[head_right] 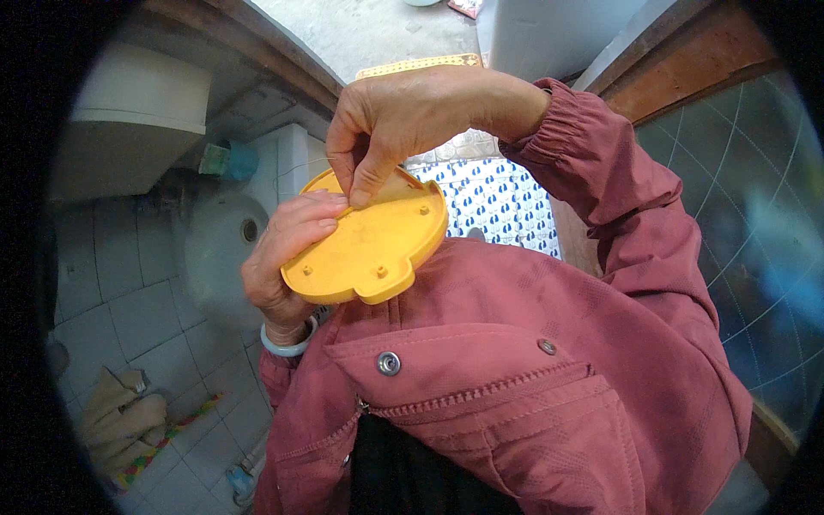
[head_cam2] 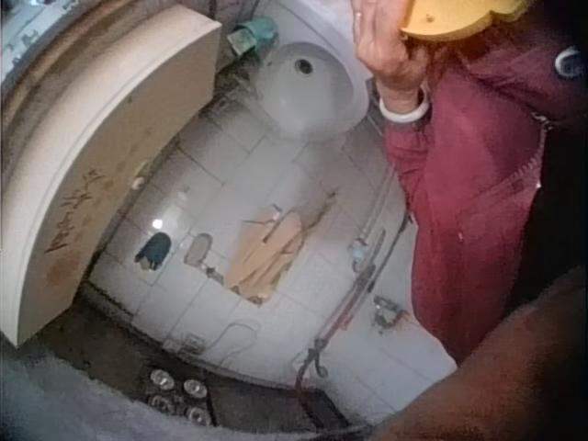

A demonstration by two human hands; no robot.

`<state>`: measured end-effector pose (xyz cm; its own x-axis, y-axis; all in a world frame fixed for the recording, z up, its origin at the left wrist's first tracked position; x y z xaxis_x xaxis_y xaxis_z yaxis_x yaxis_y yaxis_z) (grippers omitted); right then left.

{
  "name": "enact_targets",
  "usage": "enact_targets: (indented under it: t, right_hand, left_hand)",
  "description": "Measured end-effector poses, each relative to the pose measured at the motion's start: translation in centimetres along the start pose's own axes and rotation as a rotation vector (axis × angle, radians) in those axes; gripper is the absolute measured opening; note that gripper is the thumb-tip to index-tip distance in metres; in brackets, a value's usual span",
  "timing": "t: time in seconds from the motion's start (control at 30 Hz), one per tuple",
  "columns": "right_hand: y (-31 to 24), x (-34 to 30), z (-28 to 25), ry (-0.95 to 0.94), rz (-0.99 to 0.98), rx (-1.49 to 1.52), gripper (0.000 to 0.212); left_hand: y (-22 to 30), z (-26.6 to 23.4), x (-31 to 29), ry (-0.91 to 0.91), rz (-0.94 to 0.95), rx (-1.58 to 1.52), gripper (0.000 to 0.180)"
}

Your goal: The person walks through a cluttered room and into a bathroom, then picks up an orange plastic container and repeatedly opens and closes its lid while manipulating small internal components. The person handles the container and lid by hand without using additional tools.

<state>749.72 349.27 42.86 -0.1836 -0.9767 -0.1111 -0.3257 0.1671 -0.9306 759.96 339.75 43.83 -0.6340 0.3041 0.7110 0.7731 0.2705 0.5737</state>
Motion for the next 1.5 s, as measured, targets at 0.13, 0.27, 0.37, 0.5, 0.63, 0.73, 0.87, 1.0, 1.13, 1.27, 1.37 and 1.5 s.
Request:
enact_targets:
  t: [0.13,0.27,0.37,0.5,0.63,0.73,0.87,1.0,1.13,1.27,1.37,1.5]
  right_hand:
    - [1.2,-0.5,-0.7,0.058,0.073,0.017,0.035]
    - [0.5,-1.1,-1.8,0.12,-0.02,0.079,0.039]
    - [0.0,-1.4,-2.5,0.179,-0.034,0.011,0.034]
    - [-0.4,-1.4,-2.3,0.139,-0.074,0.005,0.024]
    - [0.5,-1.6,-3.3,0.266,-0.006,-0.1,0.025]
    - [2.5,-1.5,-3.0,0.191,0.106,0.071,0.025]
    - [6.2,-0.5,-2.5,0.132,0.265,0.259,0.023]
    - [9.1,0.0,-2.1,0.052,0.197,0.218,0.018]
    - [12.0,-0.6,-2.3,0.061,0.149,0.347,0.021]
    - [13.2,-1.3,-3.2,0.144,0.073,0.242,0.029]
    - [13.6,-2.7,-4.4,0.256,0.123,0.253,0.033]
    - [12.0,-5.2,-6.8,0.484,0.134,0.133,0.03]
  left_hand:
    - [-0.6,-0.3,-0.1,0.027,-0.009,0.007,0.029]
    - [-1.1,-0.2,-0.1,0.019,-0.017,-0.001,0.032]
    - [-1.4,0.2,0.2,0.009,-0.027,-0.012,0.033]
    - [-1.9,0.7,0.6,0.009,-0.044,-0.002,0.032]
    - [-2.6,0.8,0.8,0.054,-0.06,-0.112,0.029]
    - [-3.5,0.8,0.8,0.1,-0.108,-0.217,0.026]
    - [-5.3,1.1,0.7,0.163,-0.214,-0.36,0.023]
    - [-6.8,1.9,-0.3,0.204,-0.373,-0.357,0.019]
    - [-9.6,2.9,-2.3,0.266,-0.675,-0.396,0.021]
    - [-11.6,4.0,-2.7,0.36,-0.743,-0.583,0.03]
    - [-12.5,4.5,-2.6,0.368,-0.758,-0.606,0.03]
    - [-13.4,4.7,-2.6,0.389,-0.773,-0.588,0.029]
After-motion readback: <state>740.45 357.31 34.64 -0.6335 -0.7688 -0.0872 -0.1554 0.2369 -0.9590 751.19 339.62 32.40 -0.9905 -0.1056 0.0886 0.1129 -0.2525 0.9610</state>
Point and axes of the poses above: each hand's wrist, its own x-axis towards the middle knuckle, its own z-axis out of the palm, y = z × x, the point moved 8 cm from there along x, towards the middle knuckle, and after that the axes turned 1 degree about -x, right-handed, at the moved point
